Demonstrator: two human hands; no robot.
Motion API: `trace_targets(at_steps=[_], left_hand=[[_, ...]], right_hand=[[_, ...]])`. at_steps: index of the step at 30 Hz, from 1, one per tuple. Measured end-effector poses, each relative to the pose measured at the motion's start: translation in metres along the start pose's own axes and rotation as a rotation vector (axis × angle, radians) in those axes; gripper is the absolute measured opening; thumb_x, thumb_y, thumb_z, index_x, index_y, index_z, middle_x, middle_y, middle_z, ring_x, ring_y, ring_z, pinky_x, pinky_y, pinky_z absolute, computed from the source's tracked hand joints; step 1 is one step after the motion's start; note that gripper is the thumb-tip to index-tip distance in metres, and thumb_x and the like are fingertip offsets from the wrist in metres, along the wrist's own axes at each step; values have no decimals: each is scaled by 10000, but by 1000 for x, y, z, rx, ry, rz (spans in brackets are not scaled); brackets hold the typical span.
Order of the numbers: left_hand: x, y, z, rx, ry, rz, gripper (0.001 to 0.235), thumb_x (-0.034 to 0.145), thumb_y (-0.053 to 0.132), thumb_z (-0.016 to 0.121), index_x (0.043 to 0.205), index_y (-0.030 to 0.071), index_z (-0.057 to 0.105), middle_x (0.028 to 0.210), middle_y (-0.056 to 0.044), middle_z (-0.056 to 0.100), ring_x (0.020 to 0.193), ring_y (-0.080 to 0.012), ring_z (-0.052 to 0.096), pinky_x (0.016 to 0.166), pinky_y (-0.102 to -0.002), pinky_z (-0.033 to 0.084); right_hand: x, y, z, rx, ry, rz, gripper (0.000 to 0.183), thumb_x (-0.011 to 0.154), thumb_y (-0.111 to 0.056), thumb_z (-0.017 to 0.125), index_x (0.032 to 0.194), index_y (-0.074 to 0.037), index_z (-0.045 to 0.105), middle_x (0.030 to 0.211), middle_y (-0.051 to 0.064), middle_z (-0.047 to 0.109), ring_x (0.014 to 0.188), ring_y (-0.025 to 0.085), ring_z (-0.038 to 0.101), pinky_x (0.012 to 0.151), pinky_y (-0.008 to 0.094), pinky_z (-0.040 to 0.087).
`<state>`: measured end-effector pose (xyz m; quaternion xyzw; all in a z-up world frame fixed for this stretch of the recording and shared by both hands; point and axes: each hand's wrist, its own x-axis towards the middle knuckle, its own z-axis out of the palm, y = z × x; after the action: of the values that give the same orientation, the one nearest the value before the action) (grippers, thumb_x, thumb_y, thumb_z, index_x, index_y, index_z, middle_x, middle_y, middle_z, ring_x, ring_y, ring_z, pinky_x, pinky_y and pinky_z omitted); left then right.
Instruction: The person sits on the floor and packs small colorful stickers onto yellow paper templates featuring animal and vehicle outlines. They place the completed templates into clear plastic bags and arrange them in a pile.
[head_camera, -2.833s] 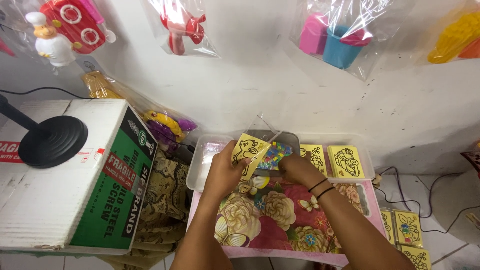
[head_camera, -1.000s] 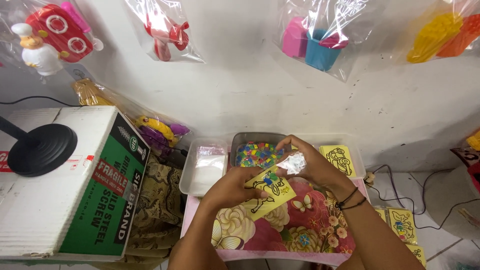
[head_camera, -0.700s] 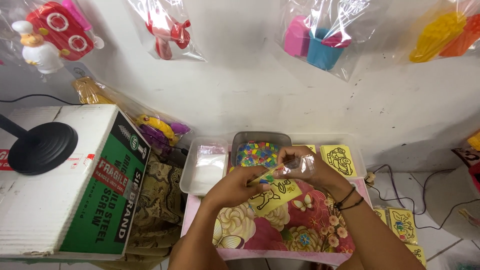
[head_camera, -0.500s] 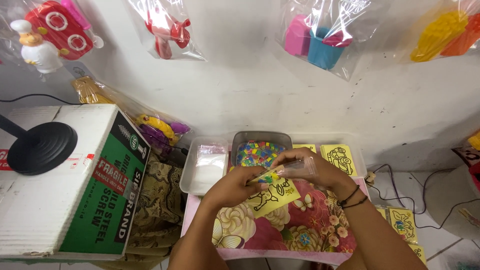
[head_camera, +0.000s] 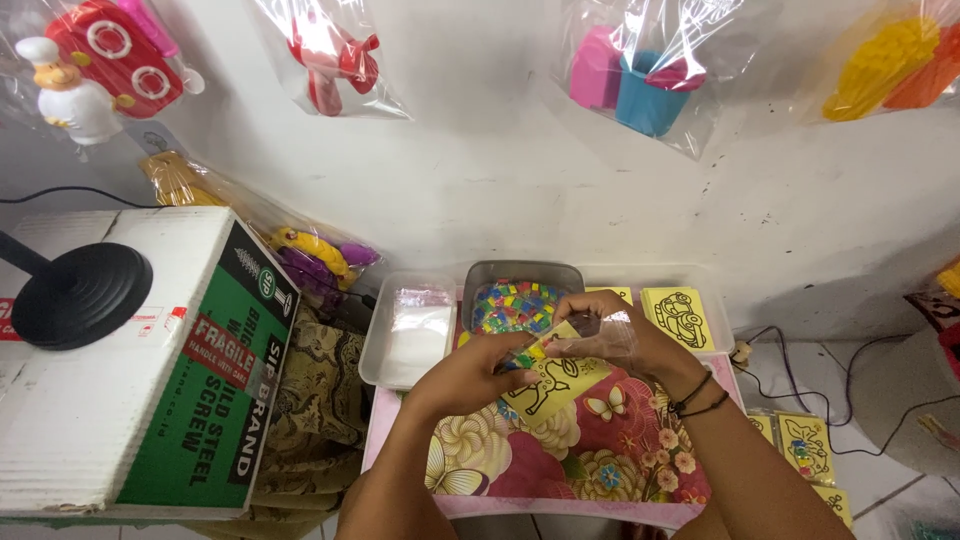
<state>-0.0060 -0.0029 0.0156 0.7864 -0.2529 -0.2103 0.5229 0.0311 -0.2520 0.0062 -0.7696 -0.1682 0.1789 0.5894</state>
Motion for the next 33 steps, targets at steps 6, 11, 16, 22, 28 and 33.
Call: trace_targets(at_steps=[6, 11, 16, 22, 28, 33], left_hand=[[-1, -13, -1, 16, -60, -50, 304, 938, 108, 681, 1236, 49, 680, 1001, -214, 739, 905, -330, 688, 821, -429, 541], [2, -8, 2, 21, -98, -44, 342, 931, 95, 684, 1266, 33, 659, 1062, -250, 717, 976, -414, 689, 861, -467, 537], [1, -6, 1, 34, -102, -48, 351, 937, 88, 669, 1286, 52, 660, 1086, -232, 720, 1014, -431, 690, 870, -465, 537], [-1, -4, -3, 58, -84, -47, 339, 933, 81, 669, 1271, 63, 668, 1085, -236, 723, 1017, -451, 686, 863, -475, 539], [-2, -15, -6, 54, 96, -7, 313, 919, 100, 678, 1213, -7, 663, 992, -295, 725, 913, -480, 692, 828, -533, 534], [6, -16, -14, -168, 513, -185, 442, 971, 87, 603, 1406, 14, 572, 1160, -212, 719, 732, -244, 671, 648, -307, 517]], right_hand=[[-9, -27, 3, -63, -74, 54, 294, 786, -134, 835, 1015, 39, 771, 986, 289, 772, 953, 440, 728, 960, 542, 520], [-5, -8, 0, -55, -76, 35, 317, 781, -131, 848, 1053, 7, 761, 996, 263, 772, 1020, 446, 713, 992, 576, 501], [-5, -15, 7, -45, -5, 36, 348, 742, -73, 875, 1064, -15, 756, 918, 223, 785, 931, 361, 723, 923, 491, 537], [3, 6, 11, 5, 24, 77, 501, 742, -107, 887, 1203, -55, 697, 835, 167, 775, 842, 253, 692, 819, 368, 560], [5, -11, 14, -22, 170, 77, 481, 816, -229, 809, 1235, -31, 679, 714, 214, 744, 615, 272, 664, 603, 366, 546], [18, 20, -3, 224, 478, 59, 380, 1089, -323, 401, 1261, -80, 639, 746, 179, 649, 639, 247, 665, 602, 378, 595]])
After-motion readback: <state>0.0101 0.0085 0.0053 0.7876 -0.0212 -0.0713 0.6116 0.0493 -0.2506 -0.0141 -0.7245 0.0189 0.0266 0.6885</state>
